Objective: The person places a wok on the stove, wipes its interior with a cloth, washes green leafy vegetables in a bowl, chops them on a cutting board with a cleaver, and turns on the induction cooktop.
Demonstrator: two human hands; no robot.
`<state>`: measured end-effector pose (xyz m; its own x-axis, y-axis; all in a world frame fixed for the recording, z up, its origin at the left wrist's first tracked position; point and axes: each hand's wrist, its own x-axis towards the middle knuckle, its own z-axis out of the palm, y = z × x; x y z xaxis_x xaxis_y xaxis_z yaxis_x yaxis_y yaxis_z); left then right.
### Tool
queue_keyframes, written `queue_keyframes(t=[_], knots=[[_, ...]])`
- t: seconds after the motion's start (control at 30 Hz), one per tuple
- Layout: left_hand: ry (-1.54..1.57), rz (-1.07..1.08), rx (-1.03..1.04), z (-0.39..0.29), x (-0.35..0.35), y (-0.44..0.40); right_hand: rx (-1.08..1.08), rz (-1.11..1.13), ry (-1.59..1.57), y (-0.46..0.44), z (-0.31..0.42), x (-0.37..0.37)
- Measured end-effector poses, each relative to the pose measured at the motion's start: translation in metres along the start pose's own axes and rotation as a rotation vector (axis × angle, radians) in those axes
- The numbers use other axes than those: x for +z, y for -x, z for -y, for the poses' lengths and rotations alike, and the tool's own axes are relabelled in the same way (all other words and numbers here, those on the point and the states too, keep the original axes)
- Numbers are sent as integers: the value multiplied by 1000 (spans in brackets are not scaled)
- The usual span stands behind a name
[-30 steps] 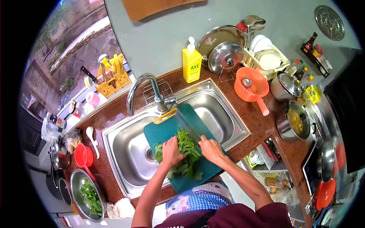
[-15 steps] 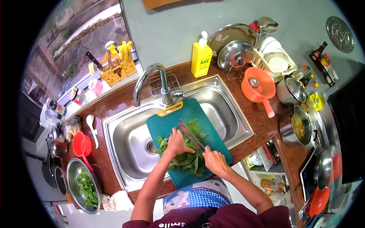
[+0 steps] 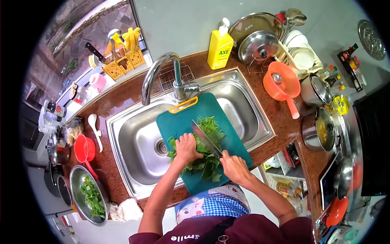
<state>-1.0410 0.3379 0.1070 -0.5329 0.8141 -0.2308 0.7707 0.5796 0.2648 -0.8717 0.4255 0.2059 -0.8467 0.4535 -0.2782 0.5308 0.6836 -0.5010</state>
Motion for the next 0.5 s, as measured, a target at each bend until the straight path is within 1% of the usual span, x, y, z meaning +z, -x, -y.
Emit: queue_keyframes(t=[0.27,0.4,0.5], knots=[[65,-85,21,0,11,-2,-22,78,15,-30,2,6],[103,-83,39,7,19,-6,-60,91,77,-50,1,16],[146,-88,53,9,20,-6,-65,113,58,-59,-1,20]])
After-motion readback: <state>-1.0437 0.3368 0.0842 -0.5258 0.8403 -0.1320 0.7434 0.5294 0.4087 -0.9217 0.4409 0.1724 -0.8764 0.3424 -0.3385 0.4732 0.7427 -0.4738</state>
